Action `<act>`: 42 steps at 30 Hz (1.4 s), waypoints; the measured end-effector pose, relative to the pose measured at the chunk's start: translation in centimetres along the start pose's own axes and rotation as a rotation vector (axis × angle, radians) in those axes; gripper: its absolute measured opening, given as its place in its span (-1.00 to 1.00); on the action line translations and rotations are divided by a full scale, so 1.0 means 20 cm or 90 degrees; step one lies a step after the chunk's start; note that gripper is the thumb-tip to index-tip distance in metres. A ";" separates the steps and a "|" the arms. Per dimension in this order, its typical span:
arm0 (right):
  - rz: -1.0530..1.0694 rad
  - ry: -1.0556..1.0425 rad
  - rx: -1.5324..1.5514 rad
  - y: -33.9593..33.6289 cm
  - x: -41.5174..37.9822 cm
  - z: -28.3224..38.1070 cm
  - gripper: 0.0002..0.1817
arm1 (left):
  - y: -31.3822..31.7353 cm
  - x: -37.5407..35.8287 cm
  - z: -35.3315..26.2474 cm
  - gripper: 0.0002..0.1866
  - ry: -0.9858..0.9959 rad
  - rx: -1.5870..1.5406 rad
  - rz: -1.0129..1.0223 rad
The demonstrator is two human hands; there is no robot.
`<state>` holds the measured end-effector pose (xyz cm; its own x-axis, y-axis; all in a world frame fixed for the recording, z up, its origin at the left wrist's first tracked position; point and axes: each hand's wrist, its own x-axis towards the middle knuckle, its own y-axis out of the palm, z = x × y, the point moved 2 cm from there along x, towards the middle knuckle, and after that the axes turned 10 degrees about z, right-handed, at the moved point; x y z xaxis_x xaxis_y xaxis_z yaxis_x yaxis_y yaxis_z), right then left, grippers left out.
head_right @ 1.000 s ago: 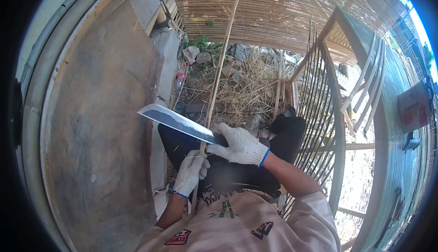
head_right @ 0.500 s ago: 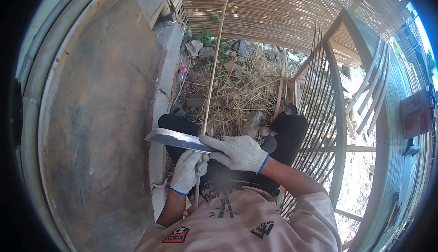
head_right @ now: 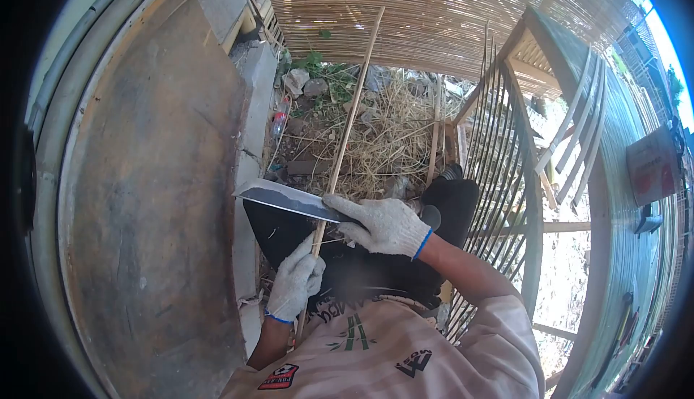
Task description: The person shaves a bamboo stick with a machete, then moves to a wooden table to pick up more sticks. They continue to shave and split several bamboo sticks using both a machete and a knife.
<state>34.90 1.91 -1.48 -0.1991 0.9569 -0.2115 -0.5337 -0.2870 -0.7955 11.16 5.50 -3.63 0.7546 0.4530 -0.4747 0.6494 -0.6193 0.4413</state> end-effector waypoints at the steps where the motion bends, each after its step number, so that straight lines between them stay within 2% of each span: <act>1: 0.001 -0.001 0.000 0.01 0.00 0.01 -0.32 | -0.01 0.00 0.01 -0.37 0.000 -0.001 -0.001; 3: 0.043 0.007 -0.010 0.03 0.00 0.02 -0.31 | -0.03 0.02 0.03 -0.37 -0.012 0.027 -0.017; 11: 0.008 0.008 -0.048 -0.03 0.02 -0.01 -0.33 | -0.04 -0.03 0.00 -0.37 0.000 0.059 0.017; 13: -0.011 0.072 0.005 -0.08 0.03 -0.03 -0.34 | -0.05 -0.07 0.02 -0.38 -0.005 0.052 0.017; 14: -0.114 0.023 0.028 -0.06 0.04 -0.11 -0.33 | -0.06 -0.09 0.04 -0.38 -0.019 0.036 0.024; 15: -0.116 0.079 0.033 -0.11 0.04 -0.14 -0.33 | -0.07 -0.12 0.05 -0.39 -0.034 0.019 0.030; 18: -0.105 0.140 0.121 -0.20 0.02 -0.18 -0.35 | -0.05 -0.18 0.05 -0.40 -0.059 0.060 0.019; 21: -0.098 0.021 0.050 -0.14 -0.01 -0.13 -0.32 | -0.03 -0.14 0.03 -0.42 -0.053 0.052 0.019; 23: -0.006 0.025 -0.006 -0.09 -0.03 -0.05 -0.32 | -0.05 -0.11 0.04 -0.42 -0.036 0.067 0.024; 27: -0.039 0.016 0.018 -0.07 0.01 -0.07 -0.30 | -0.09 -0.10 0.05 -0.39 -0.012 0.091 0.044; 32: 0.023 0.113 -0.057 -0.13 0.04 -0.07 -0.31 | -0.10 -0.11 0.03 -0.39 -0.029 0.066 0.052; 34: -0.133 0.057 -0.023 -0.13 0.05 -0.17 -0.34 | -0.11 -0.14 0.05 -0.39 -0.036 0.053 0.047; 35: -0.130 0.058 -0.023 -0.14 0.04 -0.20 -0.34 | -0.12 -0.15 0.07 -0.39 -0.040 0.052 0.051; 38: -0.136 0.210 0.090 -0.30 0.03 -0.21 -0.38 | -0.14 -0.22 0.09 -0.40 -0.065 0.063 0.052; 39: -0.204 0.185 0.076 -0.31 0.02 -0.29 -0.38 | -0.15 -0.24 0.10 -0.41 -0.084 0.079 0.050; 41: -0.221 0.290 0.091 -0.40 0.01 -0.38 -0.36 | -0.21 -0.29 0.15 -0.41 -0.105 0.033 0.053; 42: -0.262 0.289 0.071 -0.43 0.01 -0.44 -0.36 | -0.24 -0.31 0.18 -0.40 -0.122 -0.012 0.052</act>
<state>46.71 4.98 0.38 0.3978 0.9067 -0.1399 -0.5797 0.1303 -0.8043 3.10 3.32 -5.60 0.7747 0.2699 -0.5718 0.5891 -0.6364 0.4979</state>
